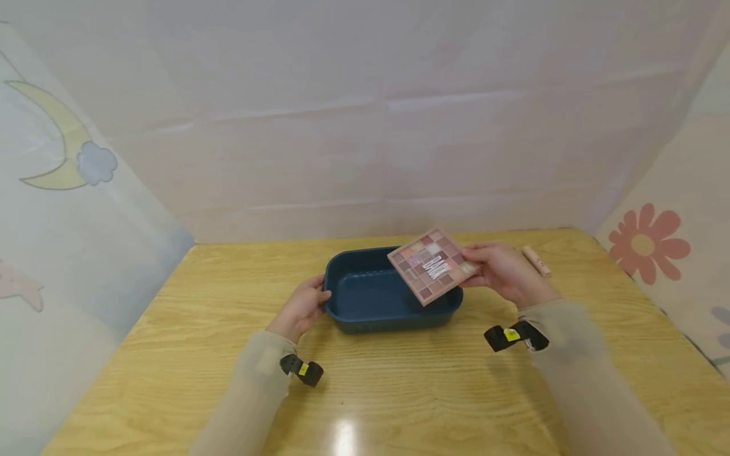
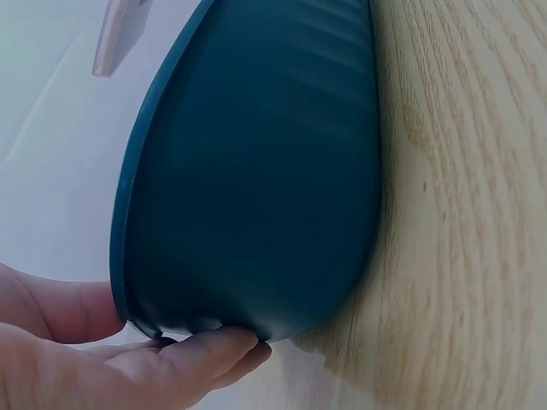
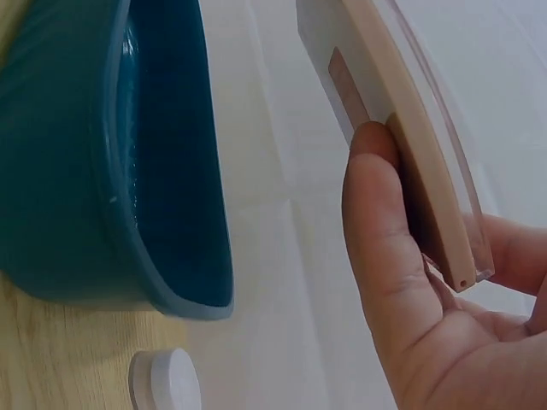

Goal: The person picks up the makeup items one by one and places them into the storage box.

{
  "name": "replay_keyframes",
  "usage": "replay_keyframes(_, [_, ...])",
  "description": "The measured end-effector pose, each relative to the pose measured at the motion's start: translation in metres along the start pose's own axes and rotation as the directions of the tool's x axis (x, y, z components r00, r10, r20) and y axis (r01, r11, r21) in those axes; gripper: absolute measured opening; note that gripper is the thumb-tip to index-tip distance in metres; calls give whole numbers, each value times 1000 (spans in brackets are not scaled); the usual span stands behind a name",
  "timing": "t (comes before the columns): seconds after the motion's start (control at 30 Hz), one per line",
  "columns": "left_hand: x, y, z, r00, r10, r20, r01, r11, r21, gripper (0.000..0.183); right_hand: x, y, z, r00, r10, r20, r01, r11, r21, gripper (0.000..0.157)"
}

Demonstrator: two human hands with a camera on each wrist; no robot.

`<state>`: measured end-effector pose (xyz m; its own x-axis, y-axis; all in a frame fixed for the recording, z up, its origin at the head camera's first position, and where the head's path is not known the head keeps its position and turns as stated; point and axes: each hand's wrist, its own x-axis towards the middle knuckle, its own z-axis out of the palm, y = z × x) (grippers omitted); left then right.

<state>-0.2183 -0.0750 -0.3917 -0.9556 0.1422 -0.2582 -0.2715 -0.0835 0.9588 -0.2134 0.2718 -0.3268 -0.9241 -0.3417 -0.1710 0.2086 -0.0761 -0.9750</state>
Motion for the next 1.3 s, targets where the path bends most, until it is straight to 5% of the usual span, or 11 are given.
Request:
replay_keyframes(1.0, [-3,-1,0,1000,-8,-30,7,1000,-11,53,23,2,34,998,55,42,-54,998,-21,18])
replay_keyframes(1.3, [-4,-1,2,999,-19,-36,19,1000,-14,53,29,3,42,993,105,55,-94,980,-178,43])
